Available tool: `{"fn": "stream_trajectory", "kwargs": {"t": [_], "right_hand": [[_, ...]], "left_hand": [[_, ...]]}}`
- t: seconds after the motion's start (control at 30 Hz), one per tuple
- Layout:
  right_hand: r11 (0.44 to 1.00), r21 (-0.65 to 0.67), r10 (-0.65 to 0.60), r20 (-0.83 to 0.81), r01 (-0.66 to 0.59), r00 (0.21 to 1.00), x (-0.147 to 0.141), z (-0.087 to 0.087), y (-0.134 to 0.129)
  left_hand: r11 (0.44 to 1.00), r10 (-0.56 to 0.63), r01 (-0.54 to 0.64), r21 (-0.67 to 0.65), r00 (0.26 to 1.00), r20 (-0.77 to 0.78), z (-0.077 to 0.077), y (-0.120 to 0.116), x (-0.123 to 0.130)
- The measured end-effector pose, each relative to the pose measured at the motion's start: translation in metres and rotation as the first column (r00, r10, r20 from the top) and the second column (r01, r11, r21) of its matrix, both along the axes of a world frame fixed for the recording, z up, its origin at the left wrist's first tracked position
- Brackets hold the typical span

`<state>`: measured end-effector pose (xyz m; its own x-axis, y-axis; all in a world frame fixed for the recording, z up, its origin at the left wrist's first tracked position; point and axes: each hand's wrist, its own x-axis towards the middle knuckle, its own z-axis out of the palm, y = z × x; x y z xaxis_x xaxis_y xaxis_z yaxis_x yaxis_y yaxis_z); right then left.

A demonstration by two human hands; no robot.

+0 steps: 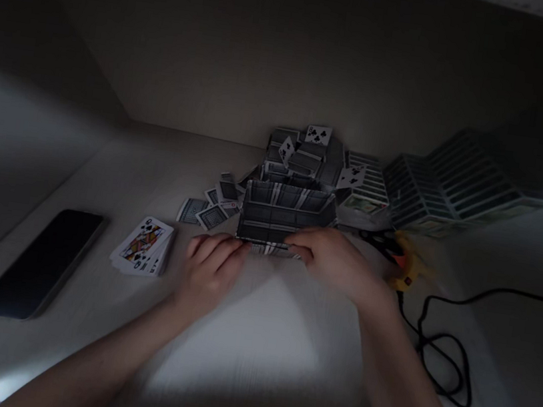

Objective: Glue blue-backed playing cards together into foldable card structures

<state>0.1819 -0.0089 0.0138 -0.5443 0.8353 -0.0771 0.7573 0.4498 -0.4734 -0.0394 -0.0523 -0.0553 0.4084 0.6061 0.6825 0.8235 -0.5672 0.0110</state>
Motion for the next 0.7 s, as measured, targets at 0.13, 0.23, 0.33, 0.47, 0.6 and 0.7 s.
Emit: {"fn": "stream_trajectory", "kwargs": {"t": [0.13, 0.23, 0.33, 0.47, 0.6, 0.7], "right_hand": [[0.986, 0.163, -0.040, -0.009, 0.041, 0.999, -0.008, 0.010, -0.010], [0.977, 0.214, 0.024, -0.038, -0.016, 0.999, -0.021, 0.016, -0.022], [0.985, 0.172, 0.016, 0.064, -0.027, 0.998, -0.035, 0.009, -0.032], [0.981, 0.190, -0.085, 0.195, 0.047, 0.977, -0.045, -0.016, -0.042], [0.970, 0.226, -0.139, 0.226, 0.087, 0.964, -0.047, -0.039, -0.049], [0.967, 0.240, -0.142, 0.216, 0.089, 0.966, -0.048, -0.053, -0.051]], "left_hand": [[0.999, 0.014, -0.013, -0.049, 1.000, 0.015, 0.002, -0.001, 0.002], [0.997, 0.005, -0.004, -0.081, 1.000, 0.011, 0.001, -0.002, 0.002], [0.996, -0.003, 0.005, -0.094, 1.000, 0.014, 0.000, -0.003, 0.002], [0.992, 0.009, -0.008, -0.126, 1.000, 0.012, 0.000, -0.004, 0.003], [0.988, 0.020, -0.019, -0.156, 1.000, 0.010, -0.004, -0.004, 0.004], [0.987, 0.060, -0.065, -0.147, 0.997, -0.040, -0.009, -0.005, 0.005]]}}
